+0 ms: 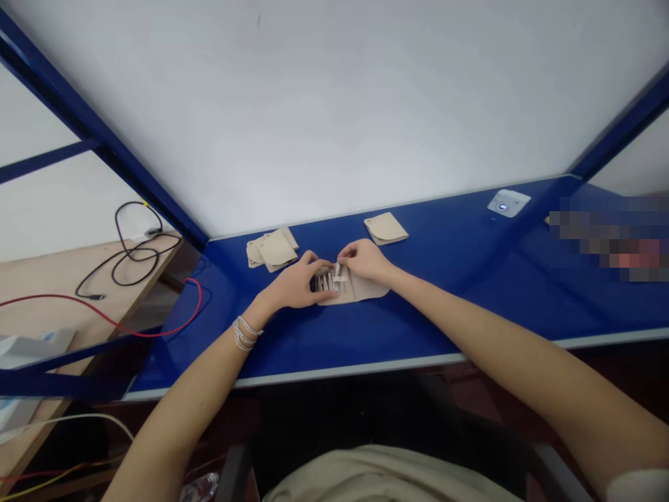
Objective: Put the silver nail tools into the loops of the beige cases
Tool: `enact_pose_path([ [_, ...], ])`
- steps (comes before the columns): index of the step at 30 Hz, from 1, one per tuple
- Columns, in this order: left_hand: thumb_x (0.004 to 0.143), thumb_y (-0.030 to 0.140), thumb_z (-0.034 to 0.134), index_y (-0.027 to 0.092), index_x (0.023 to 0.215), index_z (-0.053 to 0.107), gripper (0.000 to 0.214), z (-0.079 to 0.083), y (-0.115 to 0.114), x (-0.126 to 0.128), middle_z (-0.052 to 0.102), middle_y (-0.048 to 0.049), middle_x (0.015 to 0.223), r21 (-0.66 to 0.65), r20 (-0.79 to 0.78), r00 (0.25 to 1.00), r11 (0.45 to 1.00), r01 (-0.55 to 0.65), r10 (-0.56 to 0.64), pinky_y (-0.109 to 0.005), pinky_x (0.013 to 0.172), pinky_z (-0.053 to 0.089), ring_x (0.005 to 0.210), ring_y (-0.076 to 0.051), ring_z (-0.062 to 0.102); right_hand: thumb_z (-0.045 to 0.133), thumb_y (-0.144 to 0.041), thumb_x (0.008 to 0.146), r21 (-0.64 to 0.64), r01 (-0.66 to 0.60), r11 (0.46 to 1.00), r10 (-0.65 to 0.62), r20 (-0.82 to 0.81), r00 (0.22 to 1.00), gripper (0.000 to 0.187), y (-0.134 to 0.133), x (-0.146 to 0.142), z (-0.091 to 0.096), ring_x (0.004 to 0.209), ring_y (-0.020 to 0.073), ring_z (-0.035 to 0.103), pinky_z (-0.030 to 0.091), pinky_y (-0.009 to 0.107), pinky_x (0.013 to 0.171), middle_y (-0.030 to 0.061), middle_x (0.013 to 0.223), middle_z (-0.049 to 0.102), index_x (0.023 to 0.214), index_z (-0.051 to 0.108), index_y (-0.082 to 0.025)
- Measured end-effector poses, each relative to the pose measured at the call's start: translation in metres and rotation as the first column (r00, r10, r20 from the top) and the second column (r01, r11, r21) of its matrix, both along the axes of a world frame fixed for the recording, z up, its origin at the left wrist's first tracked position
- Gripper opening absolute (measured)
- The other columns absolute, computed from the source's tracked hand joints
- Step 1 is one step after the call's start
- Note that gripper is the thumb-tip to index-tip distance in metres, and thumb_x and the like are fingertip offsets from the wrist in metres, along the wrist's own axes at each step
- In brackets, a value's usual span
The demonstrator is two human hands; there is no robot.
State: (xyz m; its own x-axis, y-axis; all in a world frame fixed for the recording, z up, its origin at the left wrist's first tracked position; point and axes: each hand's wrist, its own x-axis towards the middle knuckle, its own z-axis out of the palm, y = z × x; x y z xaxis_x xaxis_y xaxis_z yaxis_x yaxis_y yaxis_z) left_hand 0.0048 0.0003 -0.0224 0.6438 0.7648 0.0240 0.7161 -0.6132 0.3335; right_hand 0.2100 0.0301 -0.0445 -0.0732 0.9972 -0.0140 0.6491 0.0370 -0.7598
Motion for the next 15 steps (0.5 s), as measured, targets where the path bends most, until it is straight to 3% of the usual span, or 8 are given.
enact_pose_path([
  [15, 0.081, 0.062, 0.064, 0.018, 0.135, 0.055, 0.070, -0.0017, 0.0011, -0.0007, 0.047, -0.0119, 0.124, 0.002, 0.002, 1.000, 1.000, 0.005, -0.005, -0.041, 0.089, 0.052, 0.081, -0.019, 0.061, 0.066, -0.019, 0.078, 0.046, 0.008, 0.999, -0.006, -0.052, 0.999, 0.014, 0.0051, 0.0016, -0.0055, 0.066, 0.0134, 0.061, 0.042, 0.024, 0.060, 0.0053, 0.077, 0.074, 0.082, 0.079, -0.015],
])
